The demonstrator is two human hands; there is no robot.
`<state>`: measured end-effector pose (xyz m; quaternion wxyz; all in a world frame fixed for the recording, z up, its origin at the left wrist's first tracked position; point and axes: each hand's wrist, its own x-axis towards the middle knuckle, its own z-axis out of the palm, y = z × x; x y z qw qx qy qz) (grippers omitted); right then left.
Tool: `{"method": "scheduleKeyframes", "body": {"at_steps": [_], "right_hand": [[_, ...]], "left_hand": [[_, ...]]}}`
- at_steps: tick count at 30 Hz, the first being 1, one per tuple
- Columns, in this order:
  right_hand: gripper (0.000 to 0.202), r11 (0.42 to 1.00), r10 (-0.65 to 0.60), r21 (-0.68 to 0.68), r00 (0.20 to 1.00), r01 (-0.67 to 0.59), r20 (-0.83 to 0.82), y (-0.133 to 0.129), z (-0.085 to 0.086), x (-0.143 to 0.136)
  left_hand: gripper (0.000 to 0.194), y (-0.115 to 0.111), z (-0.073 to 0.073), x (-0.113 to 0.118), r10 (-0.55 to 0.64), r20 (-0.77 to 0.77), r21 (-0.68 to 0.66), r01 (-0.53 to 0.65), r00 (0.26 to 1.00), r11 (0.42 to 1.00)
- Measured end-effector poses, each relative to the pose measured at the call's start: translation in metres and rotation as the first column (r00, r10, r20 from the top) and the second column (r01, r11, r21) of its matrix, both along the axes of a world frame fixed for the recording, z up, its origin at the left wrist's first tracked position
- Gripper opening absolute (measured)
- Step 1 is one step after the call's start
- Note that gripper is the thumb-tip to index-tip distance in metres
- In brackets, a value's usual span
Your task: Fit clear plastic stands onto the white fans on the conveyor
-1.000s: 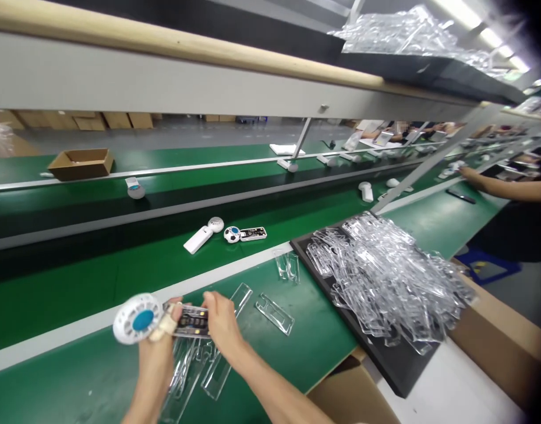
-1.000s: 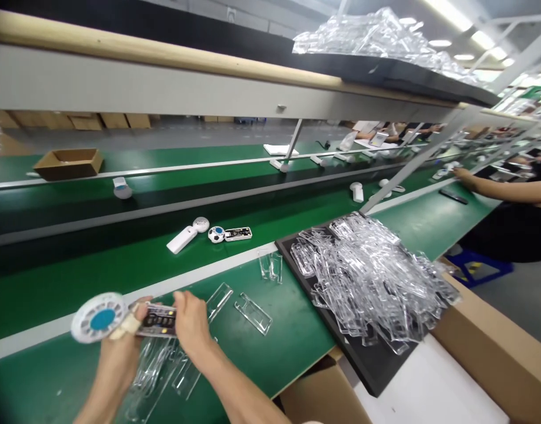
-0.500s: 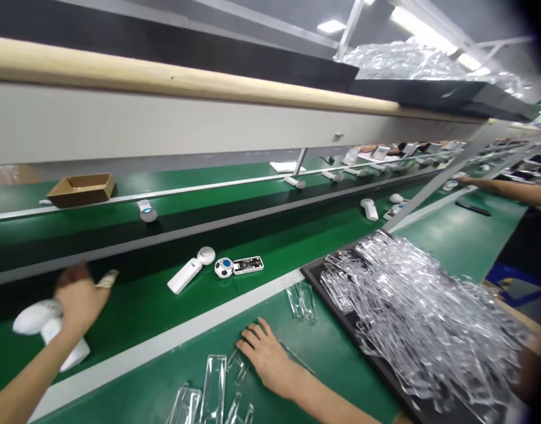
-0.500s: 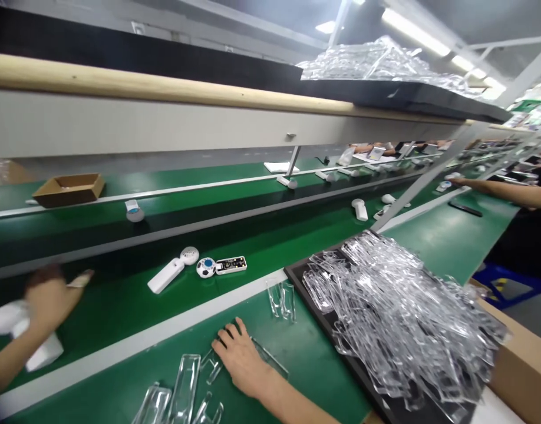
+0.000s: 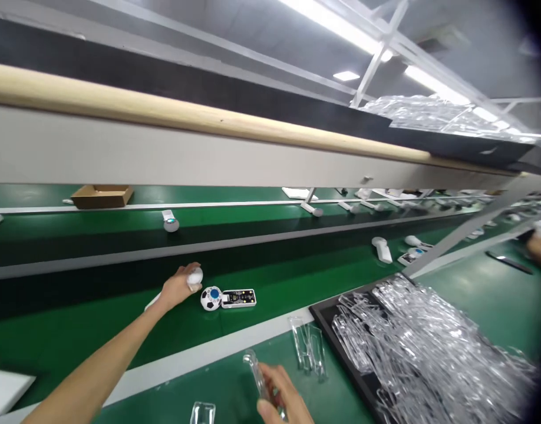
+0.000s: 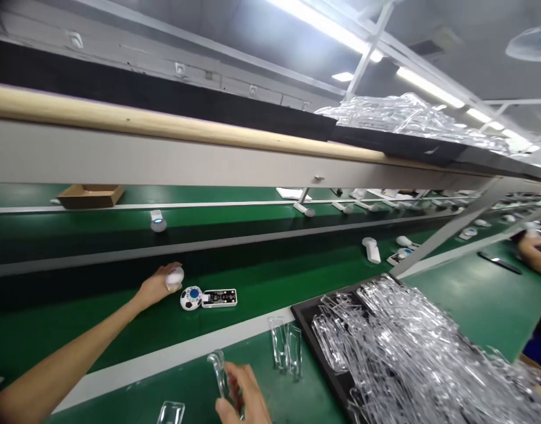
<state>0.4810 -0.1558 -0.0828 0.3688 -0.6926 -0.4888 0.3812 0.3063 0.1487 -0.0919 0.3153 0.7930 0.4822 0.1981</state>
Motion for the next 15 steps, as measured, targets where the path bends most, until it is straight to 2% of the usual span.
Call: {"method": "scheduleKeyframes", "body": {"at_steps": [2,3,5,6,8,10,12,15], "right_hand": [[0.05,0.999,-0.028,0.019,1.0,0.028,-0.014,0.012,0.014,-0.021],[0.052,0.999,-0.024,0.032,1.0,0.024,0.002,0.02,0.023,-0.034],[0.053,0.996,0.014,0.082,0.998,-0.02,0.068,0.036,0.041,-0.062],[0.053,0.992,0.032,0.122,0.993,-0.045,0.112,0.043,0.05,-0.075],[0.054,0.974,0.034,0.214,0.978,-0.079,0.205,0.053,0.062,-0.101],[0.057,0.955,0.004,0.284,0.957,-0.09,0.289,0.056,0.068,-0.122],[0.059,0.945,-0.034,0.315,0.934,-0.086,0.356,0.053,0.07,-0.137],[0.063,0.944,-0.06,0.319,0.909,-0.082,0.413,0.044,0.065,-0.152]], "left_hand": [[0.057,-0.017,0.028,-0.024,0.016,0.252,-0.131,0.017,0.968,0.991],[0.059,-0.03,0.042,-0.034,0.071,0.43,-0.241,0.039,0.9,0.97],[0.063,-0.063,0.064,-0.049,0.269,0.717,-0.458,0.143,0.643,0.877],[0.065,-0.08,0.073,-0.053,0.368,0.779,-0.524,0.204,0.507,0.827],[0.07,-0.112,0.084,-0.058,0.481,0.806,-0.577,0.282,0.344,0.766],[0.074,-0.136,0.091,-0.059,0.534,0.801,-0.598,0.334,0.269,0.728],[0.077,-0.151,0.096,-0.06,0.56,0.791,-0.611,0.372,0.248,0.699],[0.077,-0.161,0.103,-0.064,0.577,0.79,-0.609,0.37,0.207,0.701]]}}
